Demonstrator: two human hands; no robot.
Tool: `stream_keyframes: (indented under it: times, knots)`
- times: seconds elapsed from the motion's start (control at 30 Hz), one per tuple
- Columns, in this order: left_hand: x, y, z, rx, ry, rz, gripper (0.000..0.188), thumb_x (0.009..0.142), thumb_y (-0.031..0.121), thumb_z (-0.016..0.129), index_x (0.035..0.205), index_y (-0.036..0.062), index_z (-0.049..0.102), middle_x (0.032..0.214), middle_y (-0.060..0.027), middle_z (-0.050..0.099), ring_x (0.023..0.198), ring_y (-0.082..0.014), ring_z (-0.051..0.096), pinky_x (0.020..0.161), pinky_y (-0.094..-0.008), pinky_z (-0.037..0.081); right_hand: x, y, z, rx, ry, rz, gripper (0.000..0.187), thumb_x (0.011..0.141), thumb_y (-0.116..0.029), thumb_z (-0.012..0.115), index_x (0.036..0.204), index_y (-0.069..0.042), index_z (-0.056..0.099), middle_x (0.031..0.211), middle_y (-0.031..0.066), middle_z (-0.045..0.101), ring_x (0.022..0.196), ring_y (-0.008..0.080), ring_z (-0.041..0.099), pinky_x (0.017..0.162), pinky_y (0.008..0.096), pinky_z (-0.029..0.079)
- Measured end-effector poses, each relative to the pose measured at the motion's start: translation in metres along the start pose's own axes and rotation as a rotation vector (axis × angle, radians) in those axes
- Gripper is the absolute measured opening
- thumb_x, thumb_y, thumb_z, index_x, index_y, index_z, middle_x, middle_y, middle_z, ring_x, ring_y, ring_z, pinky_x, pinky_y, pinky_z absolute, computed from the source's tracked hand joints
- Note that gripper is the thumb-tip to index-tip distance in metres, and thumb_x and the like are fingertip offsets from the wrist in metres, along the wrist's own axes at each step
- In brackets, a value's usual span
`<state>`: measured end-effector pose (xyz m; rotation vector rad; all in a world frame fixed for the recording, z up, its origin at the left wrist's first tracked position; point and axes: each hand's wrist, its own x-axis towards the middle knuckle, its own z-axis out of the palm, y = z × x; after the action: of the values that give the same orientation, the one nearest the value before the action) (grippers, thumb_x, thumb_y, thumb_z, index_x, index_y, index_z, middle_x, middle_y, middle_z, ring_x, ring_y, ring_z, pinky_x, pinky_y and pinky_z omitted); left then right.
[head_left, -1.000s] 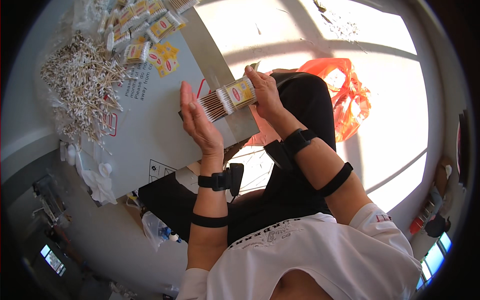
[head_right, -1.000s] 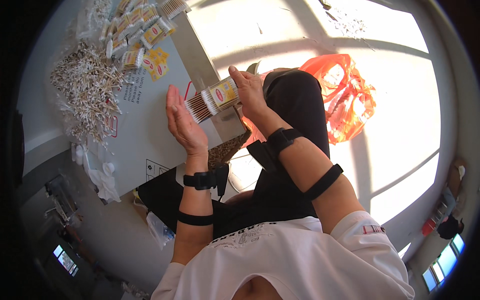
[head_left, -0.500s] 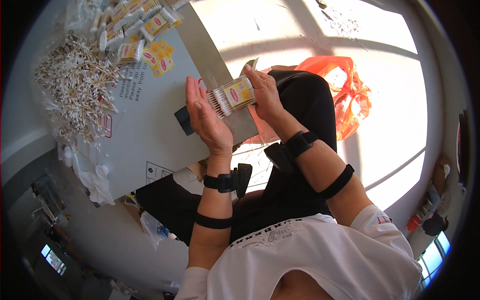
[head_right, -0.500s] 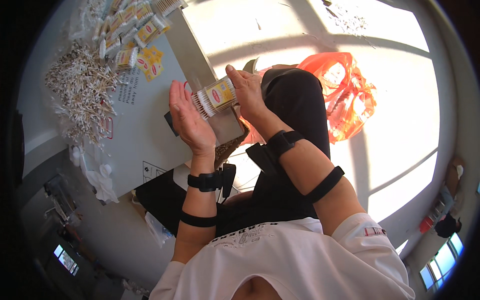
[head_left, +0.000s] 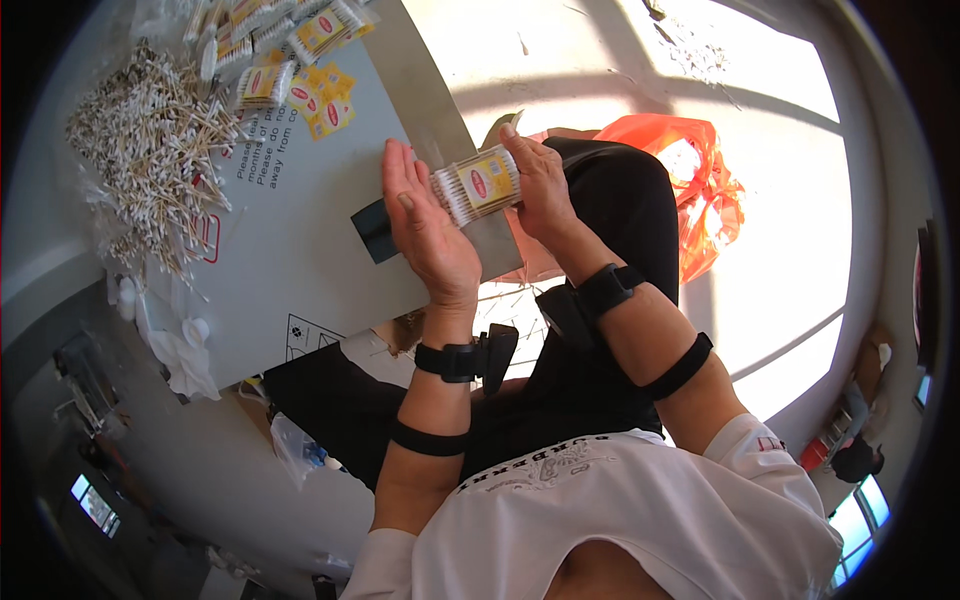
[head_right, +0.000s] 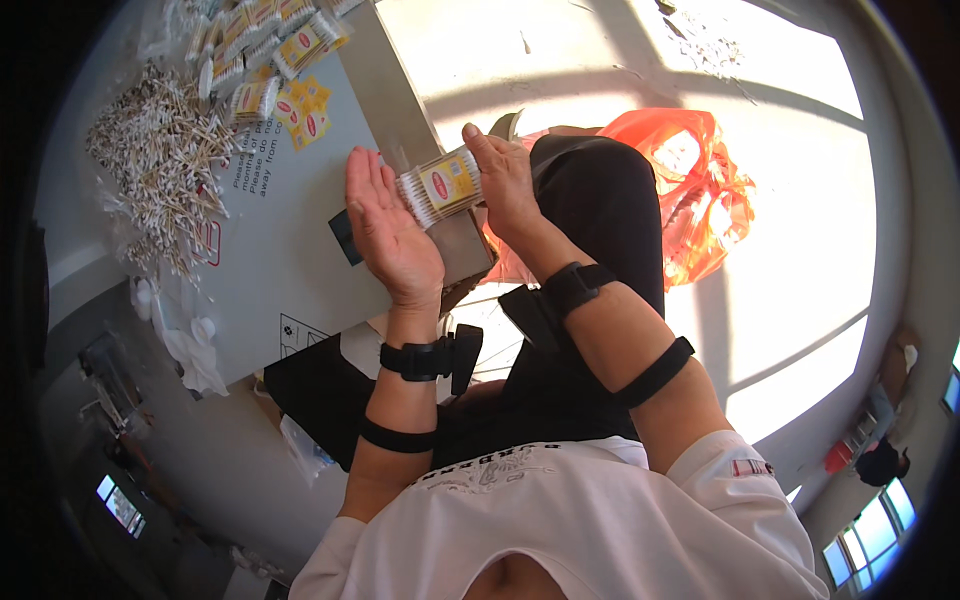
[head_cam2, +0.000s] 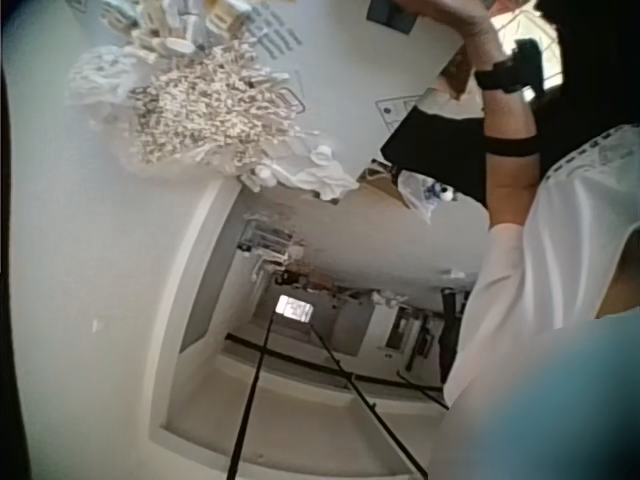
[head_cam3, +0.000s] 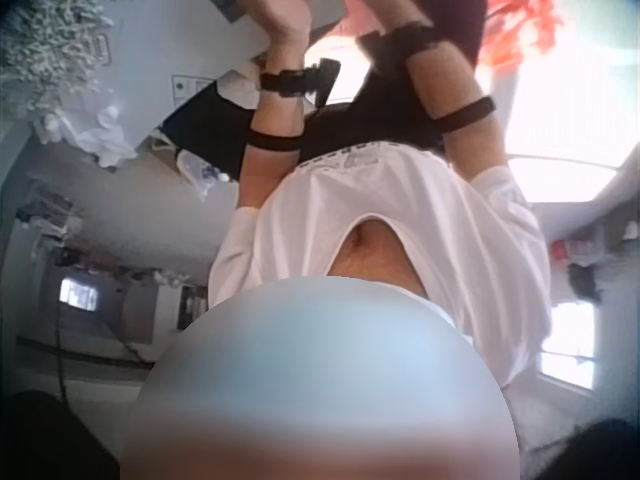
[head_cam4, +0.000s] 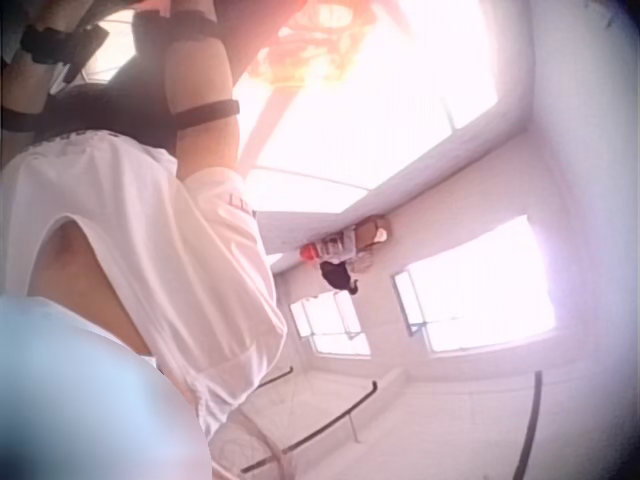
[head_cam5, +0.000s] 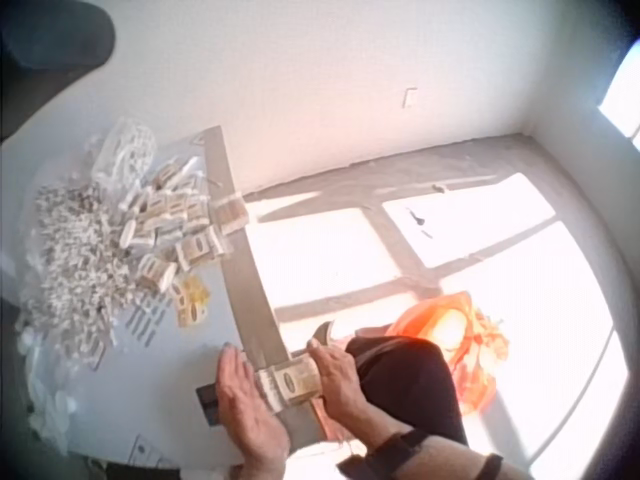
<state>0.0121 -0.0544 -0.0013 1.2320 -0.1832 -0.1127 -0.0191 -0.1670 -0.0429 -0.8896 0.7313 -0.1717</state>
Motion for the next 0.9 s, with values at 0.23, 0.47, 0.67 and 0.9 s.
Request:
stream_keyframes:
  times: [0.23, 0.47, 0.67, 0.9]
  knots:
    - [0.0, 0.001, 0.003, -0.042, -0.034, -0.055, 0.075, 0.099, 0.052, 0.034, 0.147, -0.0043, 0.02, 0.153, -0.0232, 0.021, 0.144, -0.0312, 0.018, 0.117, -0.0427, 0.012, 0.004, 0.003, -0.003, -0.082, 0.01, -0.105, 0.04, 0.095, -0.038, 0.058, 0.074, -0.003, 0.06, 0.065, 0.0007, 0.056, 0.053, 0.0081, 0.052, 0.049, 0.0232, 0.041]
    - [-0.001, -0.001, 0.005, 0.104, -0.047, -0.003, 0.07, 0.101, 0.049, 0.028, 0.146, -0.0048, 0.025, 0.152, -0.0218, 0.026, 0.142, -0.0303, 0.024, 0.116, -0.0414, 0.017, 0.002, 0.001, 0.003, -0.152, 0.064, -0.145, 0.039, 0.094, -0.035, 0.061, 0.077, -0.001, 0.064, 0.066, 0.0008, 0.058, 0.057, 0.0065, 0.053, 0.053, 0.0229, 0.043]
    - [0.001, -0.002, 0.003, 0.132, -0.103, 0.015, 0.072, 0.101, 0.05, 0.028, 0.146, -0.0054, 0.024, 0.152, -0.0227, 0.026, 0.142, -0.0311, 0.024, 0.116, -0.0424, 0.017, 0.001, -0.001, 0.004, -0.229, 0.118, -0.174, 0.038, 0.095, -0.033, 0.061, 0.079, 0.001, 0.066, 0.066, -0.0021, 0.056, 0.059, 0.0038, 0.049, 0.056, 0.0219, 0.041]
    - [0.002, -0.001, -0.001, 0.094, -0.056, 0.008, 0.071, 0.101, 0.05, 0.03, 0.145, -0.0056, 0.026, 0.152, -0.0196, 0.029, 0.141, -0.0305, 0.026, 0.115, -0.0416, 0.019, -0.016, -0.034, 0.004, -0.726, 0.242, -0.638, 0.037, 0.082, -0.036, 0.072, 0.101, -0.005, 0.066, 0.103, 0.0083, 0.06, 0.096, 0.0208, 0.055, 0.081, 0.0327, 0.043]
